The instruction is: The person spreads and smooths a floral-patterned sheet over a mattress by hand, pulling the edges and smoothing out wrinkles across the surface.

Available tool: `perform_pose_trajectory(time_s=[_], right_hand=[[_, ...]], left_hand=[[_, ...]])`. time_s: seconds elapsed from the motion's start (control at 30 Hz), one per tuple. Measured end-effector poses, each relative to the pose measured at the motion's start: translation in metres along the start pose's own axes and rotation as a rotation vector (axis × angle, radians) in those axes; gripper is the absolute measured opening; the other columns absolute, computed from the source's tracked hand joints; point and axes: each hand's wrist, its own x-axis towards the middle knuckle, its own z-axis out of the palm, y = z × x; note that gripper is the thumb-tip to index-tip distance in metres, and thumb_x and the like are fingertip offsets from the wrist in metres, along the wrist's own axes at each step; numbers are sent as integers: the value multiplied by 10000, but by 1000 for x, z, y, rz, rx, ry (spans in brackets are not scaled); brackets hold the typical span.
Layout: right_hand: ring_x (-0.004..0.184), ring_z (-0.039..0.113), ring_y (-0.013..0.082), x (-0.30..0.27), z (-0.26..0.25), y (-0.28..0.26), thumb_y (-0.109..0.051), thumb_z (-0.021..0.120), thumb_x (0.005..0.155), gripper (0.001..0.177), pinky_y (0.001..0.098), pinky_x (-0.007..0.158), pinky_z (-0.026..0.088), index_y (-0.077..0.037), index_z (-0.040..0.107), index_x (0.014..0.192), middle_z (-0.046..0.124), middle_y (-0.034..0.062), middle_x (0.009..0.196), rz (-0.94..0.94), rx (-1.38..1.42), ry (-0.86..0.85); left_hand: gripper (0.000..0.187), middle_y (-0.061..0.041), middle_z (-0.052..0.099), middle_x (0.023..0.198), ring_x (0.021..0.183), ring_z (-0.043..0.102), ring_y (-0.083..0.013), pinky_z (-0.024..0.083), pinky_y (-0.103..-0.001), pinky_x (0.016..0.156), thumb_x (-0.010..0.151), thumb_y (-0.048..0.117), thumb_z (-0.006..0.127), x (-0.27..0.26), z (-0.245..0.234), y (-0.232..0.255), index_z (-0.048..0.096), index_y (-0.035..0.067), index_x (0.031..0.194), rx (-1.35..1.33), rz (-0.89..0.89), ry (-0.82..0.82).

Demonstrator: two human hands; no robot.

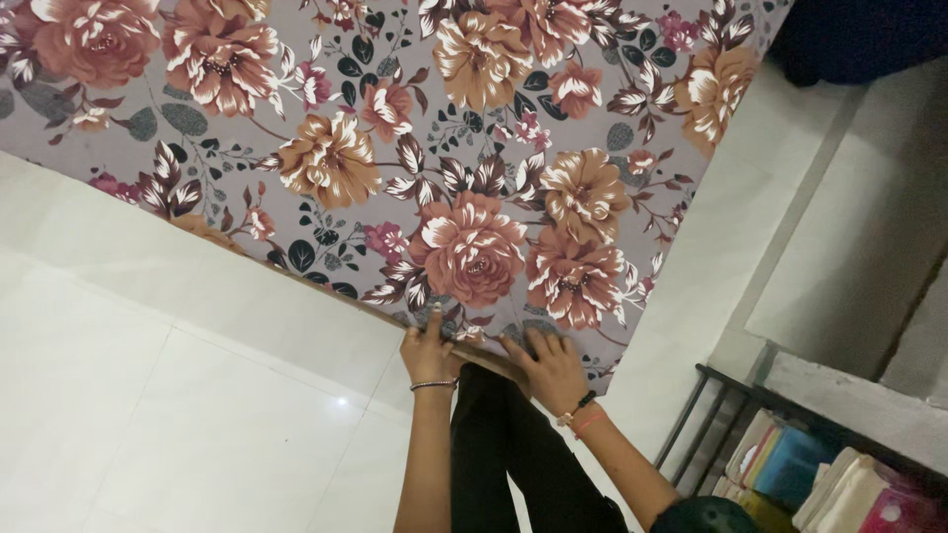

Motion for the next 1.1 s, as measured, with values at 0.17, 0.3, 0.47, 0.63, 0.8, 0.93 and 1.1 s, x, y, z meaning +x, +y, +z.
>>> perform_pose_trajectory(time_s=[0.17,0.3,0.47,0.63,0.8,0.93,1.1], right_hand=[[1064,572,308,-38,-4,14,-155,616,858,613,457,886,432,-248,530,1458,597,133,1239,38,-136,-39],[1062,574,289,-61,-1,21,-107,573,874,634,456,878,431,-288,525,1480,597,123,1218,88,-186,-35],[1053,567,298,-89,-4,31,-81,565,870,633,459,884,429,-286,530,1468,600,131,1234,107,-163,20],[1084,566,307,-99,-8,36,-66,598,861,642,463,891,432,-259,558,1472,593,133,1206,110,-128,38],[1172,537,376,-111,-24,39,-52,657,693,594,512,1043,433,-118,618,1282,579,170,1244,184,236,107],[1156,582,350,-126,-3,37,-47,679,822,416,463,993,501,-69,630,1235,605,159,1218,509,330,361],[768,677,89,-137,41,46,-212,748,918,330,247,625,594,-50,664,1192,716,44,894,1132,1015,515]], left_hand=[[305,-28,719,903,686,676,-147,553,-307,486,813,106,791,-7,34,17,686,27,1089,-59,-117,-169],[353,-33,689,889,694,674,-173,595,-378,491,778,70,782,-6,28,-2,629,43,1095,-98,-46,-151],[309,-15,592,849,662,545,-116,588,-304,615,872,160,798,-35,0,-71,642,42,1110,-5,-133,-7],[248,-37,613,814,678,593,-150,584,-311,618,857,174,800,-73,8,-122,620,33,955,102,-251,-163],[169,-15,616,822,715,611,-112,568,-279,654,874,151,791,-86,18,-134,645,72,903,126,-295,-207],[136,-46,624,819,696,618,-153,614,-325,665,875,110,778,-100,23,-136,670,29,891,215,-310,-211],[111,-46,676,854,720,641,-152,616,-315,674,865,92,747,-113,24,-148,679,14,908,222,-326,-236]])
